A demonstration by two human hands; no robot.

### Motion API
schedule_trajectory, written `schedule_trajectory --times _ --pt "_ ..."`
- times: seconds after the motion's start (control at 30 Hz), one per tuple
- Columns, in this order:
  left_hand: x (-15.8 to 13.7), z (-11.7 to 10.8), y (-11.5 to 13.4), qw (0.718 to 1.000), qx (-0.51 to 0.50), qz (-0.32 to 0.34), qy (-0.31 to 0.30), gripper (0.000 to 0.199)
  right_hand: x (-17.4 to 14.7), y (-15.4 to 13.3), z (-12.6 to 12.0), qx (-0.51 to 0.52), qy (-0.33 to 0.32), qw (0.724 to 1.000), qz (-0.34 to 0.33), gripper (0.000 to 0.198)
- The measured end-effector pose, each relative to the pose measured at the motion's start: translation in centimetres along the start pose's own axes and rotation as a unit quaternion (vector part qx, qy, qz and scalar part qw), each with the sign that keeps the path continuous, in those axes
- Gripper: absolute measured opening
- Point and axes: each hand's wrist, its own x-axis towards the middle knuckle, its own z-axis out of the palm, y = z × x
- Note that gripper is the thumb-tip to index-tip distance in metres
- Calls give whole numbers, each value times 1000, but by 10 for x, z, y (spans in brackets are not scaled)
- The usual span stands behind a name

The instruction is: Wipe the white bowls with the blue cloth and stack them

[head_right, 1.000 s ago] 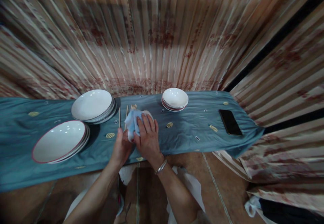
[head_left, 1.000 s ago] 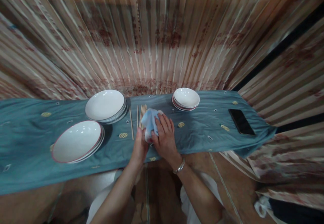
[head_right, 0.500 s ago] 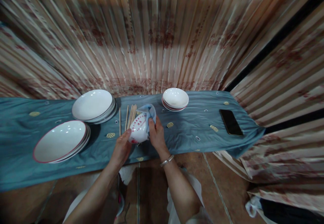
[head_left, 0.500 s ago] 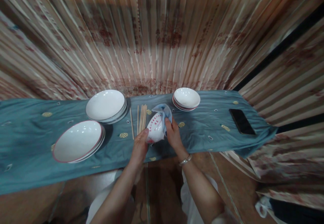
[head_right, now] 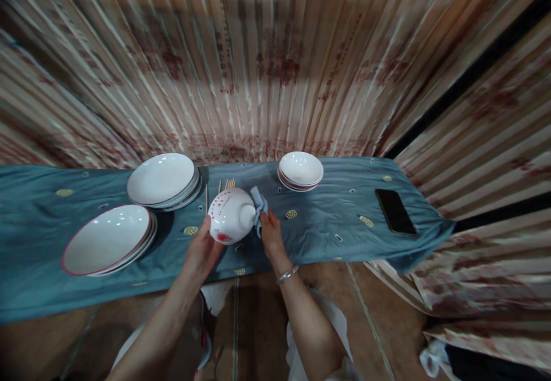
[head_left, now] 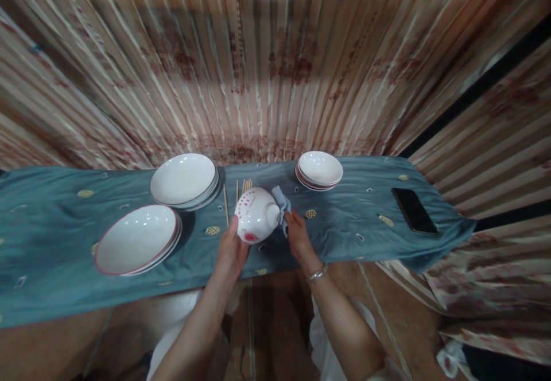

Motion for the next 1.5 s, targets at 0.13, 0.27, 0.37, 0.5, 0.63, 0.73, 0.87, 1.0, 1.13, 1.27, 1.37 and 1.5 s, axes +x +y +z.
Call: schedule_trajectory --times 0.13,0.27,0.37,0.5,0.63,0.73,0.87,1.0,1.13,1.27,1.37,1.5 --pt "5 0 9 998 -44 -34 28 47 -5 -3 -3 6 -10 1000 21 30" --pt "5 0 13 996 -51 -58 43 48 -11 -14 -7 19 29 999 22 31" --pt "5 0 12 995 -64 -63 32 46 -17 -24 -8 -71 0 996 -45 34" --pt "3 3 9 996 -66 -60 9 43 -25 -25 -6 -243 -114 939 -215 42" --pt "0 5 6 998 -40 -38 -2 41 -25 -18 -5 -360 -142 878 -282 47" --pt "0 5 4 999 -24 -17 -12 43 -25 -18 -8 -394 -132 863 -287 46" --pt "0 5 4 1000 -10 -6 -5 47 -29 -26 -14 -386 -127 869 -281 41" --pt "1 6 5 1000 9 -8 5 46 -36 -34 -21 -333 -143 895 -262 35" --pt "2 2 2 999 37 6 15 42 -42 -37 -19 -284 -165 911 -249 33" --pt "1 0 0 998 62 22 -5 43 -46 -31 -14 -307 -154 901 -264 40" --pt "-1 2 -2 997 75 33 -5 43 -43 -23 -13 -331 -126 893 -276 45" --pt "-2 5 -3 997 69 39 4 46 -31 -16 -15 -299 -88 918 -245 46"
